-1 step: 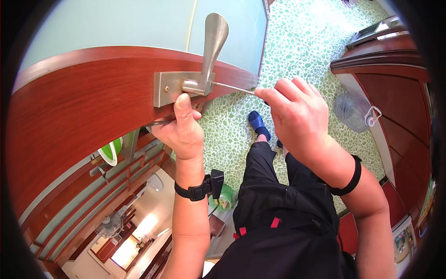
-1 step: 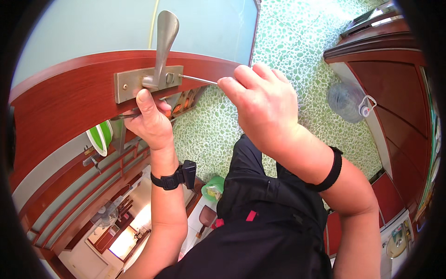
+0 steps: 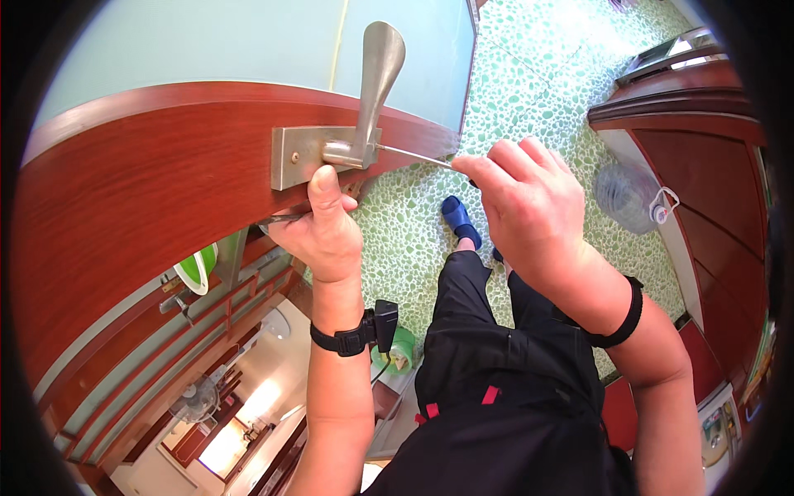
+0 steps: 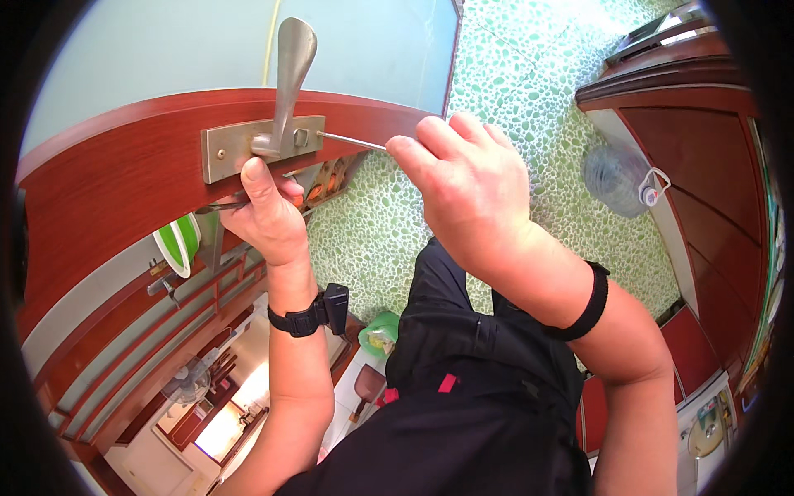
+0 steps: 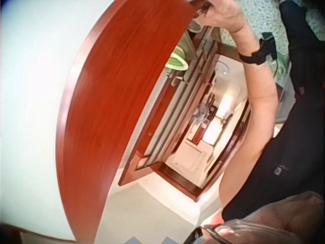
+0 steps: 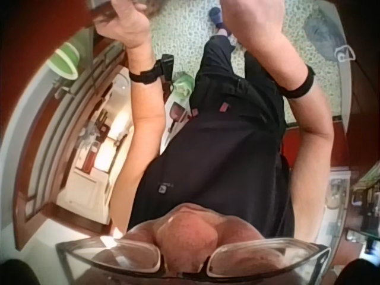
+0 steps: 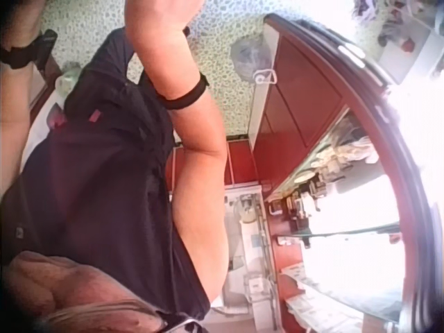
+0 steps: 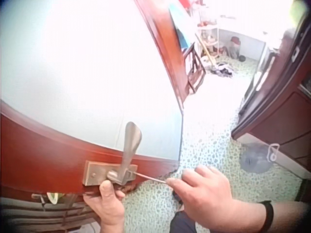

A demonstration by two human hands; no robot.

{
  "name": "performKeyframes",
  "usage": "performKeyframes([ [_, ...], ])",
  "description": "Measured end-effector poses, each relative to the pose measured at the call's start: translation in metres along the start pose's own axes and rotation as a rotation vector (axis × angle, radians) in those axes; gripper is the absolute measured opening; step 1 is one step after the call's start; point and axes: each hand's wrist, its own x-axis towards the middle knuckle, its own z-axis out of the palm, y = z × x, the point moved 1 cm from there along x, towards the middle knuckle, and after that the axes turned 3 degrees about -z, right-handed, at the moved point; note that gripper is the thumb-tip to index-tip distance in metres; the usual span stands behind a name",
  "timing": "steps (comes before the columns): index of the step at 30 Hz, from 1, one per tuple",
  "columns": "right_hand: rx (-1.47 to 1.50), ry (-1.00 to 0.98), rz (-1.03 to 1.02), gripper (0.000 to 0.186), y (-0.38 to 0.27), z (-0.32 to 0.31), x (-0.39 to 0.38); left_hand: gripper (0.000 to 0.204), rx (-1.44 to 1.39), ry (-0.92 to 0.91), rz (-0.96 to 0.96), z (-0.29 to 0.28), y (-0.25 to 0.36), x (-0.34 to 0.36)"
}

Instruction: The person is using a screwdriver to tighten or fix the screws on a door handle.

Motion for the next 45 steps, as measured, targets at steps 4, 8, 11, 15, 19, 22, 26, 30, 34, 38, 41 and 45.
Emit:
performKeyframes([
  [4, 0.194, -0.128, 0.227, 0.029, -0.007, -0.008, 0.004, 0.055, -0.019, 0.008, 0.000, -0.003, -0.005, 0.004],
  [8, 0.519, -0.217, 0.360, 0.025, 0.000, -0.020, 0.010, 0.055, -0.018, -0.008, 0.016, -0.005, -0.004, 0.006],
  [11, 0.538, -0.142, 0.323, 0.025, -0.002, -0.014, 0.006, 0.055, -0.031, -0.015, 0.001, -0.007, -0.005, 0.005],
  [15, 0.114, 0.103, 0.027, 0.026, -0.008, 0.000, -0.002, 0.055, -0.068, 0.000, 0.001, -0.005, -0.004, 0.006],
  [19, 0.070, 0.140, 0.004, 0.025, -0.007, 0.000, -0.010, 0.053, -0.038, -0.018, -0.013, -0.007, -0.007, 0.006],
  [22, 0.183, 0.092, 0.090, 0.026, -0.004, -0.013, -0.010, 0.052, -0.043, -0.025, 0.005, -0.007, -0.007, 0.006],
  [26, 0.554, -0.071, 0.172, 0.023, 0.001, -0.045, -0.018, 0.049, 0.003, -0.034, 0.001, -0.008, -0.007, 0.003],
  [30, 0.759, -0.154, 0.220, 0.027, -0.004, -0.071, -0.017, 0.045, 0.016, -0.025, 0.064, -0.008, -0.006, 0.001],
  [34, 0.735, -0.090, 0.202, 0.025, -0.011, -0.078, 0.002, 0.045, -0.009, -0.078, 0.033, -0.011, -0.007, 0.000],
  [38, 0.817, -0.013, 0.221, 0.026, -0.018, -0.063, 0.007, 0.038, -0.119, -0.070, -0.044, -0.011, -0.003, -0.001],
  [41, 0.830, -0.008, 0.222, 0.026, -0.022, -0.053, 0.009, 0.037, -0.134, -0.070, -0.048, -0.011, -0.004, -0.002],
  [45, 0.829, -0.001, 0.218, 0.026, -0.024, -0.052, 0.008, 0.035, -0.163, -0.073, -0.054, -0.009, -0.003, -0.003],
])
